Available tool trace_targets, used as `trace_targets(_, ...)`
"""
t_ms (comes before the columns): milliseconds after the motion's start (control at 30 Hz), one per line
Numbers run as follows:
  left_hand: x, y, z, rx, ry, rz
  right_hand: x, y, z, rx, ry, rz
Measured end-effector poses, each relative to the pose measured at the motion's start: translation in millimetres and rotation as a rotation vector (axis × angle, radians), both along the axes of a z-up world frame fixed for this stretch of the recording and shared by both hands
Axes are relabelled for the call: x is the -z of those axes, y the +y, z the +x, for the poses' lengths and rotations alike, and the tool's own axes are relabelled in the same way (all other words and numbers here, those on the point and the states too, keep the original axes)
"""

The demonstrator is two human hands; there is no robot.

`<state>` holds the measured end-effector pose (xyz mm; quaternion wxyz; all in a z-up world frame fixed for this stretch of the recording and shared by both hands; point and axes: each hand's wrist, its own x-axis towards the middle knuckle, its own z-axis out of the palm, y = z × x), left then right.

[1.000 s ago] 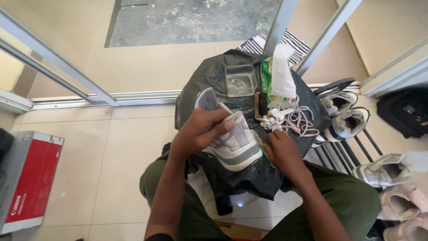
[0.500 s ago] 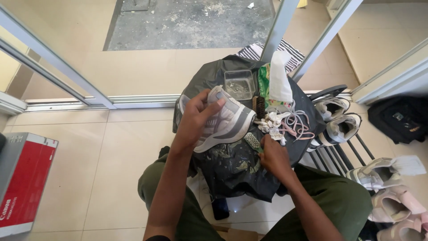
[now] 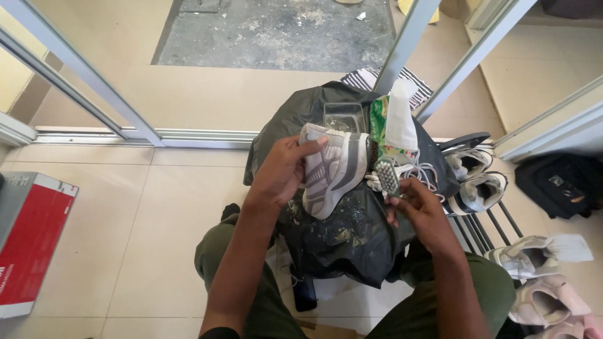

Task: The person scrubs a white sneaker with a green brush, repeatedly dipping the brush into a small container of liquid. They wipe the shoe with a white cloth and continue scrubbing different sections of the upper and sole.

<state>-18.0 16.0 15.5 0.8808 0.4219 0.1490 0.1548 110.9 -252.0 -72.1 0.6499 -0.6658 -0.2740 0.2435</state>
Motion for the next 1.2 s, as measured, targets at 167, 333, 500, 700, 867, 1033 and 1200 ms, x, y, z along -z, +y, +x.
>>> trace_targets(167, -5.1, -2.9, 0.0, 0.035, -0.053, -0.063, -5.5, 2.6, -7.1, -0.09, 0.231, 0.258)
trace_targets(333, -7.9, -3.1, -4.5, 0.029, -0.062, -0.136, 3.3, 0.9, -6.3, -0.123, 0.302, 0.335)
trace_targets(500, -7.8, 3.4, -10.8, 0.03, -0.057, -0.222, 3.2, 3.2, -4.5, 0.012, 0.165, 0.249)
trace_targets(700, -27.9, 8.0, -26.0, -0.053, -0.029, -0.034, 0.4, 5.9, 8.9, 0.195, -0.204, 0.042)
trace_targets(867, -44.8, -0.8, -38.6, -0.164, 0.055, 0.234, -6.4, 41.8, 36.3, 0.213, -0.428, -0.237)
trace_targets(1033, -32.4, 15.1, -40.9, -0.257, 0.155, 0.509, 18.8, 115.2, 97.9, 0.21, -0.703, -0.38)
trace_targets(1200, -26.5, 28.4, -46.3, -0.257, 0.196, 0.567, 15.7, 179.6, 123.8, -0.003, -0.891, -0.772)
